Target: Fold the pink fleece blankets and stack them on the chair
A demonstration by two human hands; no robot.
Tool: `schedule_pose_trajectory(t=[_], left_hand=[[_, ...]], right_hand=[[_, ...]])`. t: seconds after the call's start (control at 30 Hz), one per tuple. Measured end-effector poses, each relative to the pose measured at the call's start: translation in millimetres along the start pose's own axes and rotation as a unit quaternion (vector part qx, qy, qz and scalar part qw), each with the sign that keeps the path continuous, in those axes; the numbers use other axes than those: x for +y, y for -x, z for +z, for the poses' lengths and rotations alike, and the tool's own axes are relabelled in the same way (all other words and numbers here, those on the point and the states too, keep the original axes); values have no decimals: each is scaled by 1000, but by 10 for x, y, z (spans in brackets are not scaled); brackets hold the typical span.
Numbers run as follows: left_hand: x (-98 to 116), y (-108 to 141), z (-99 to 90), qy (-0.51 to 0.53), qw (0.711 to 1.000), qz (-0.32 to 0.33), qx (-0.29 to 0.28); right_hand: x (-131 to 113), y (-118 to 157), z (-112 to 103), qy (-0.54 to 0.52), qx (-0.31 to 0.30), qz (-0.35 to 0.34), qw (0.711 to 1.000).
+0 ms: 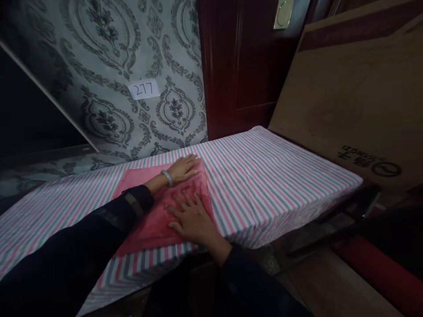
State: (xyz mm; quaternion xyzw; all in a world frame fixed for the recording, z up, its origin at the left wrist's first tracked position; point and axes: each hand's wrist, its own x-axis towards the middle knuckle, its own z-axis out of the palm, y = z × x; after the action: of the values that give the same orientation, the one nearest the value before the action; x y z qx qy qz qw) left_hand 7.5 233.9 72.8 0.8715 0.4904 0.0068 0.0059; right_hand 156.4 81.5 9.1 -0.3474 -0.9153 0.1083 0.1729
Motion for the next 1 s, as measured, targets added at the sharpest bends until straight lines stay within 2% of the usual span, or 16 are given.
schedule_pose_trajectory(t=[0.07, 0.17, 0.27, 0.43, 0.57, 0.67, 0.77, 0.87, 0.93, 1.0], left_hand=[[129, -6, 40, 7, 998, 37, -58], [184, -81, 172, 6, 994, 9, -105], [107, -200, 280, 17, 995, -18, -96], [-34, -330, 334, 53, 994, -55, -76], [-69, -322, 327, 63, 996, -57, -34], [-94, -254, 232, 55, 995, -78, -28], [-144, -37, 62, 47, 992, -118, -24], [-213, 385, -54, 20, 993, -109, -31], [-270, 715, -46, -3, 995, -86, -52], [-332, 998, 27, -24, 993, -96, -64]], right_hand=[[-10, 1, -7, 3, 3, 1, 1000], [-18, 4, -15, 5, 2, -2, 1000], [-11, 10, -23, -3, 7, -9, 1000], [12, 15, -12, -11, 17, -14, 1000], [27, 11, 35, 6, 22, -12, 1000], [37, 7, 65, 13, 17, -12, 1000], [44, 9, 79, 17, 21, -16, 1000], [47, 17, 92, 28, 30, -21, 999], [48, 22, 103, 38, 33, -23, 998], [51, 27, 114, 50, 34, -25, 998]])
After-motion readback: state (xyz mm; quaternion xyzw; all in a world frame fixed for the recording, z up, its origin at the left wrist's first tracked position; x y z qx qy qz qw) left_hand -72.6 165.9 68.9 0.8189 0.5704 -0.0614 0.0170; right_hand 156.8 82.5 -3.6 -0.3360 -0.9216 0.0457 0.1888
